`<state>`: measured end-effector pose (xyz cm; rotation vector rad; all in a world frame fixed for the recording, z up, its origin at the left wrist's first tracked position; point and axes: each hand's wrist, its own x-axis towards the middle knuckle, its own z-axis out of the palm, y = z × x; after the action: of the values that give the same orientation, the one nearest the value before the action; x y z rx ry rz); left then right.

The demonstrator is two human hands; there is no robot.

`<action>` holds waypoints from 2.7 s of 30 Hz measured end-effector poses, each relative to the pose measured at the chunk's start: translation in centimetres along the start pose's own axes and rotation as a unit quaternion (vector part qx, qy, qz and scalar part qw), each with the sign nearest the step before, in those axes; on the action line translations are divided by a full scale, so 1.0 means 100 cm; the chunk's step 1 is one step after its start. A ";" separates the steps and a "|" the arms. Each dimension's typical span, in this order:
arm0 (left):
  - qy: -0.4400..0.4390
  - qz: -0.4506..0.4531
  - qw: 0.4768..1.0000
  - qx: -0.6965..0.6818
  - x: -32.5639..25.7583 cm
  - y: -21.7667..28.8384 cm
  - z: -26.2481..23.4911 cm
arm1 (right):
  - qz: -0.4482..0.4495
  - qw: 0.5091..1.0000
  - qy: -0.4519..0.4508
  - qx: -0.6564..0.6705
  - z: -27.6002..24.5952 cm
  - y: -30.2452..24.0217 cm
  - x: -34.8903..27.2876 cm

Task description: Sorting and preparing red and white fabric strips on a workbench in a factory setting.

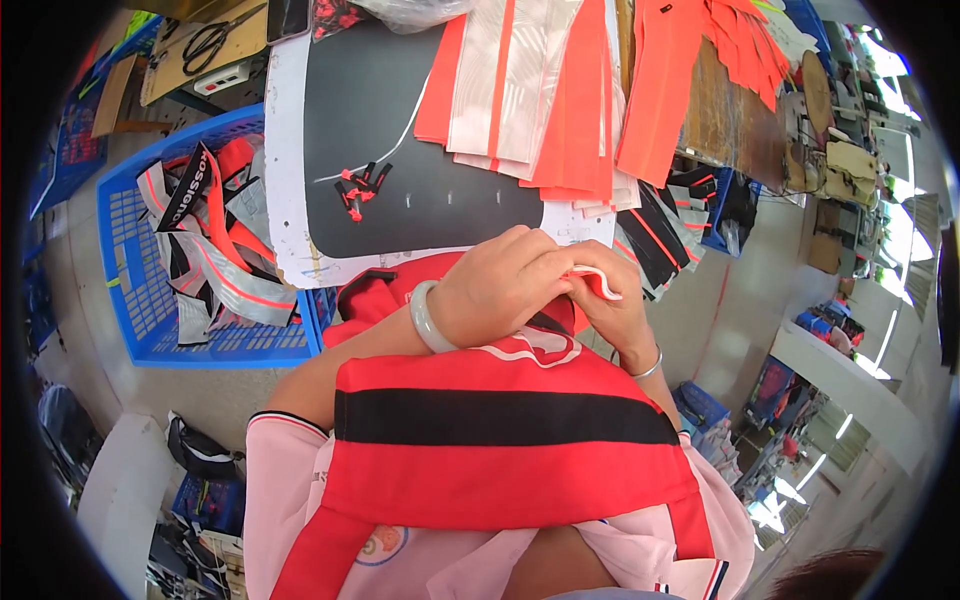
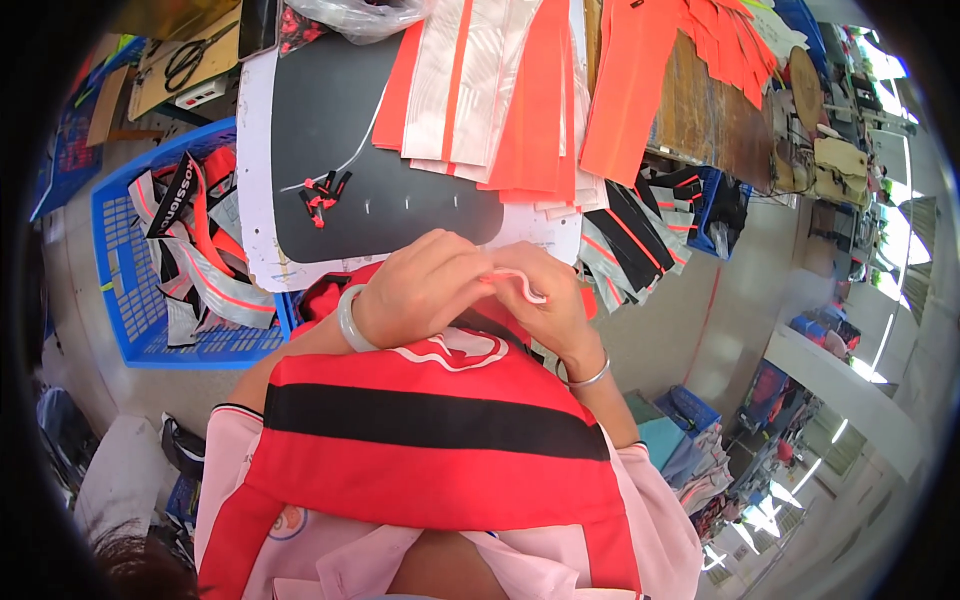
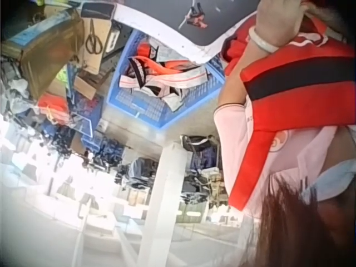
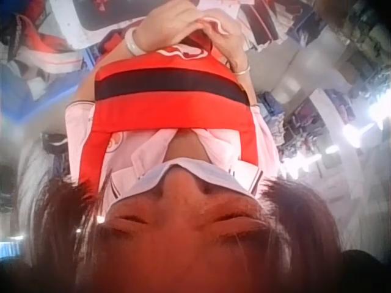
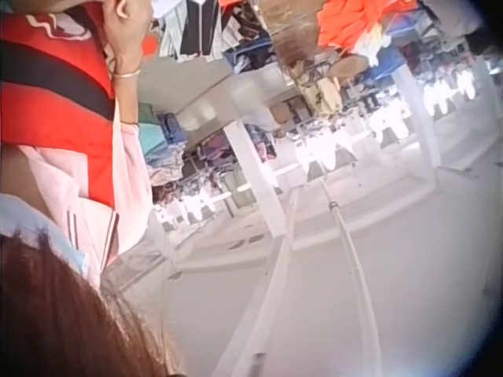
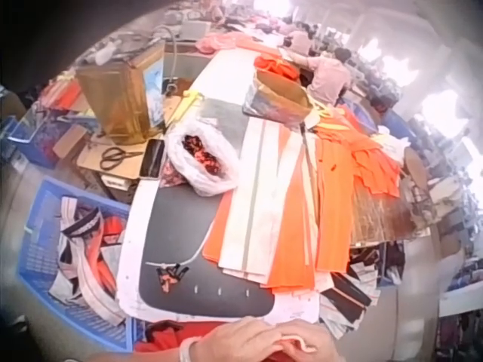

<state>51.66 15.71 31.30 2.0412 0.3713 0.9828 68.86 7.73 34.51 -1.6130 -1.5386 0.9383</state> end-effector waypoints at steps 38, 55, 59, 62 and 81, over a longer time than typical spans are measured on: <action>0.005 -0.101 0.984 -0.146 0.009 -0.002 0.010 | 0.087 0.987 0.023 0.135 -0.008 -0.002 -0.016; -0.031 -0.113 0.983 -0.145 0.011 0.002 0.004 | 0.080 0.991 0.087 0.061 0.008 -0.005 -0.024; -0.011 -0.127 0.985 -0.119 0.007 0.002 0.002 | 0.110 0.985 0.086 0.101 0.007 -0.007 -0.021; -0.013 -0.114 0.986 -0.120 0.006 0.005 0.000 | 0.119 0.987 0.049 0.096 0.006 -0.007 -0.020; -0.061 -0.139 0.977 -0.152 0.001 0.008 -0.002 | 0.016 0.994 0.098 0.053 0.010 -0.007 -0.027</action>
<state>51.46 15.34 32.07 1.7077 0.4016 0.6916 67.57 5.04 34.73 -1.6060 -1.3117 0.8383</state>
